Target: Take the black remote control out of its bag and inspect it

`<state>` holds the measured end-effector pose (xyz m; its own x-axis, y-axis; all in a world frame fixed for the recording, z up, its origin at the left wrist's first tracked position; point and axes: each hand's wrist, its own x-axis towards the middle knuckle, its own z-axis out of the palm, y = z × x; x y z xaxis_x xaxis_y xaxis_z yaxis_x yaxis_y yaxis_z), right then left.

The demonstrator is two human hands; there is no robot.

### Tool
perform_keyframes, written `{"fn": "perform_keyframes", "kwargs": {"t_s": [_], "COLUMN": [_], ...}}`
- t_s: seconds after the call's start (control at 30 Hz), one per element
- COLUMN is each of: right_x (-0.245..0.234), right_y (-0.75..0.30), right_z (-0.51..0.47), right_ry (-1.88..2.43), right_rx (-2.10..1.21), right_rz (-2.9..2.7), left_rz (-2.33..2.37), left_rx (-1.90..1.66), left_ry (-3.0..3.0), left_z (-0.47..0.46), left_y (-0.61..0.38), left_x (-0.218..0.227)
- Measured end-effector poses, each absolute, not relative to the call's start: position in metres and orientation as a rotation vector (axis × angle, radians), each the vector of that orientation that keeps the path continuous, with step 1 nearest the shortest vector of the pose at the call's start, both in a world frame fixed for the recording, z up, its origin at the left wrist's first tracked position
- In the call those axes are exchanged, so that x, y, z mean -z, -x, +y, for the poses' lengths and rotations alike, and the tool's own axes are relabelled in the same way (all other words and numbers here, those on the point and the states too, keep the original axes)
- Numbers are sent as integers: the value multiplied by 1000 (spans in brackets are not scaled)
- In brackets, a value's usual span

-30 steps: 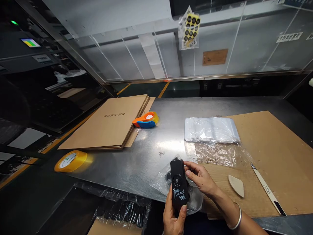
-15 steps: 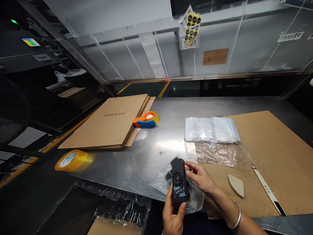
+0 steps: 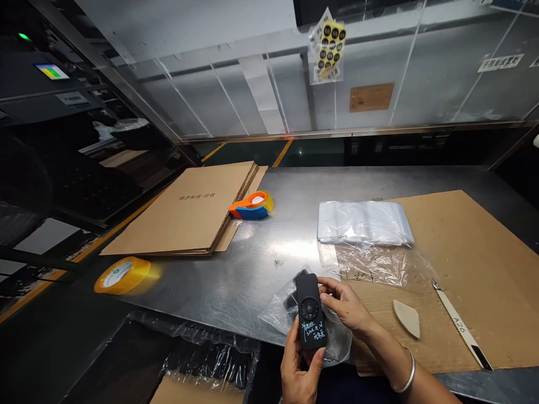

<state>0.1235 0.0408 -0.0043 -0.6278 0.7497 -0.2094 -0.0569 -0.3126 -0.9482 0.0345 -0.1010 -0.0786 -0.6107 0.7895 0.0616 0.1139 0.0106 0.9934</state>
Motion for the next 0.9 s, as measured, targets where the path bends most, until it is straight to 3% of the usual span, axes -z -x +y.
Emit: {"fn": "perform_keyframes", "kwargs": {"t_s": [0.9], "right_x": [-1], "right_y": [-126], "right_z": [38], "right_ry": [875], "right_rx": [-1950], "right_rz": [-1436], "left_rz": [1858], "left_rx": [-1627], "left_ry": [-997], "left_z": [-105], "left_y": [-39], "left_x": [84]}}
